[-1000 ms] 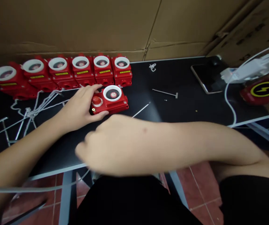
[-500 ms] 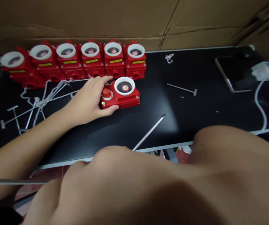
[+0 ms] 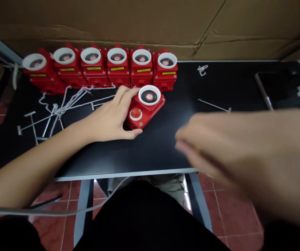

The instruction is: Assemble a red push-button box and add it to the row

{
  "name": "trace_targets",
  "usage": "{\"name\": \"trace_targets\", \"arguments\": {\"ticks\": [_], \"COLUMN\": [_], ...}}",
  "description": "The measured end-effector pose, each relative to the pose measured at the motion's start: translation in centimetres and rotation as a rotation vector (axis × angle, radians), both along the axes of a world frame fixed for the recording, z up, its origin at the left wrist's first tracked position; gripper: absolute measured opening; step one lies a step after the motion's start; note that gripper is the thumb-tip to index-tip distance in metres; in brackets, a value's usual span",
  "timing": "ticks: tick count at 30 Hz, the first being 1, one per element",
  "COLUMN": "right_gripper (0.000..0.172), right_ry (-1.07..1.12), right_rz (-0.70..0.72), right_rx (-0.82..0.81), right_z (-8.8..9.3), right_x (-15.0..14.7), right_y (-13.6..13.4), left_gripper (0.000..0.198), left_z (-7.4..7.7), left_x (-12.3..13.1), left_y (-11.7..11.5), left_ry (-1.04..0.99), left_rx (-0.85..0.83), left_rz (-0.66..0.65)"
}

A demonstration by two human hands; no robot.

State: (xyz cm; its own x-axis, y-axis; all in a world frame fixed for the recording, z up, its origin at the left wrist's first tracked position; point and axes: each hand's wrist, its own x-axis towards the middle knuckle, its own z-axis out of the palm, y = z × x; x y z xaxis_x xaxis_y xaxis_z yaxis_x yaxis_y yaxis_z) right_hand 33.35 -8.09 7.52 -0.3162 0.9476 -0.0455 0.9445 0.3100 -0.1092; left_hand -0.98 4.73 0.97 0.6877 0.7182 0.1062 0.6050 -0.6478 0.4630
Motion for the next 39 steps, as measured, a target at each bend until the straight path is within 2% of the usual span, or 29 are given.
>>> {"name": "trace_targets", "arguments": {"ticks": [3,5,7,9,11,13,17,19,22,26,32,36,39], "right_gripper": [0.020,0.020,0.034,0.049,0.055,0.051,0.037,0.035,0.039,0.050,0.033,0.032,0.035], "right_ry": [-0.099,-0.183,-0.189,-0.152,-0.139,-0.147,-0.163,-0.163,-0.150,-0.062,-0.060,-0.061,-0.046], "right_rz": [-0.068,-0.134,-0.240,-0.307,-0.333,-0.340,-0.352,-0.358,-0.361,-0.347,-0.330,-0.323,-0.313], "right_rx": [0.025,0.049,0.132,0.136,0.072,0.031,0.060,0.068,0.094,0.133,0.106,0.115,0.123], "right_z": [1.8,2.1,1.4,0.0,-1.6,-2.7,-3.5,-3.4,-3.4,-3.8,-4.4,-4.2,-3.5], "right_x": [2.1,3.3,4.3,5.0,5.4,5.5,5.2,4.9,4.6,4.5,4.4,4.5,4.6], "right_y": [7.5,12.0,15.1,16.6,17.3,17.8,18.6,18.6,18.3,18.2,19.3,19.3,18.8], "left_gripper": [0.133,0.131,0.127,0.119,0.100,0.079,0.038,0.025,0.026,0.033,0.029,0.028,0.024], "left_z": [0.0,0.2,0.5,1.1,1.9,2.9,4.9,5.9,7.0,7.6,7.9,8.0,7.6], "left_x": [0.0,0.1,0.3,0.4,0.1,-0.5,-2.7,-3.8,-4.8,-5.4,-6.0,-5.8,-5.1], "left_y": [0.0,-0.3,-0.6,-1.0,-0.9,-0.3,1.6,2.1,2.2,2.1,2.2,1.9,1.6], "left_ry": [-0.069,-0.145,-0.225,-0.285,-0.315,-0.309,-0.217,-0.154,-0.073,0.015,0.129,0.168,0.201], "left_rx": [-0.060,-0.156,-0.302,-0.427,-0.440,-0.321,0.028,0.164,0.235,0.214,0.261,0.271,0.271], "left_rz": [-0.031,-0.051,-0.073,-0.098,-0.097,-0.036,0.253,0.376,0.479,0.496,0.487,0.453,0.370]}}
